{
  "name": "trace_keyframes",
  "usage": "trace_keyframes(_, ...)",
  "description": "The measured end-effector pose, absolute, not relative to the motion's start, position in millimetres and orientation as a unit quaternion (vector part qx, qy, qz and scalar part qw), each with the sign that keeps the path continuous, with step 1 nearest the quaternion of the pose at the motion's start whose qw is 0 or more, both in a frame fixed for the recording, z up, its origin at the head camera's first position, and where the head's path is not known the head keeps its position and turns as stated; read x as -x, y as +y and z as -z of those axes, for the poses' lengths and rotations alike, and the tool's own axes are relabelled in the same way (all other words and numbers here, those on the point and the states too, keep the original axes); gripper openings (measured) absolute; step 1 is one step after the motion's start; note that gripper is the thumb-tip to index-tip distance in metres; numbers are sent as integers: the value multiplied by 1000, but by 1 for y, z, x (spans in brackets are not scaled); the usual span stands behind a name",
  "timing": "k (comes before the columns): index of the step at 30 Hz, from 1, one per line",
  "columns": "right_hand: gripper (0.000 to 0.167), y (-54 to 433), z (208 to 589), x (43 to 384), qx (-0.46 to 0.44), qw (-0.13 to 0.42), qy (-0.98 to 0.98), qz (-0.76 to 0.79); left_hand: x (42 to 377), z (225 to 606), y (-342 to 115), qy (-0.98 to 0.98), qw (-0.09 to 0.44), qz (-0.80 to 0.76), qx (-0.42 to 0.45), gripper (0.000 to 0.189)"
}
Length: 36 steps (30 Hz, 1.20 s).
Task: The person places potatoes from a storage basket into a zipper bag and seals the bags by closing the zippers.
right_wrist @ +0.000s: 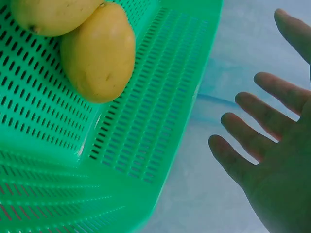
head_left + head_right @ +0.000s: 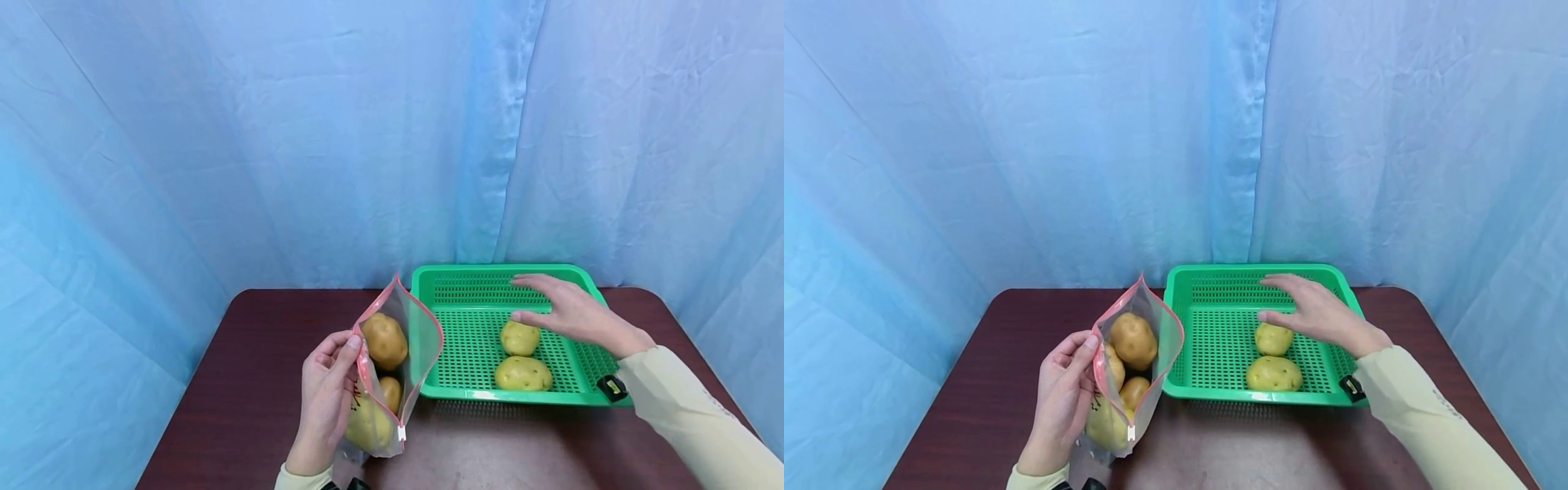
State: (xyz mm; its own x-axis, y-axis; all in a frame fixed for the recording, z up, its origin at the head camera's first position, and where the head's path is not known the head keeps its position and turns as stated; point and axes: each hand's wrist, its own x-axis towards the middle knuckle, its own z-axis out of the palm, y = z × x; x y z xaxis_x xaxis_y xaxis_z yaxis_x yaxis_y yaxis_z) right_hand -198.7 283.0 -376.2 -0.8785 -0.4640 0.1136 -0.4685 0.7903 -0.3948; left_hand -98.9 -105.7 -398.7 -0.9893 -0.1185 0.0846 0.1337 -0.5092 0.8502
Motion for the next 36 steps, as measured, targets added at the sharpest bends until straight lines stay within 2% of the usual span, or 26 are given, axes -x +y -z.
trace_keyframes(12, 74, 288, 399, 218, -253, -57, -943, -209, 98, 400, -106, -493, 76, 867, 9, 11)
trace_keyframes(23, 82, 292, 416, 229, -230, -141, -935, -230, 98, 401, -107, -492, 76, 867, 11, 9)
trace_keyframes(36, 83, 292, 429, 239, -239, -177, -931, -213, 98, 402, -109, -494, 82, 866, 21, 11)
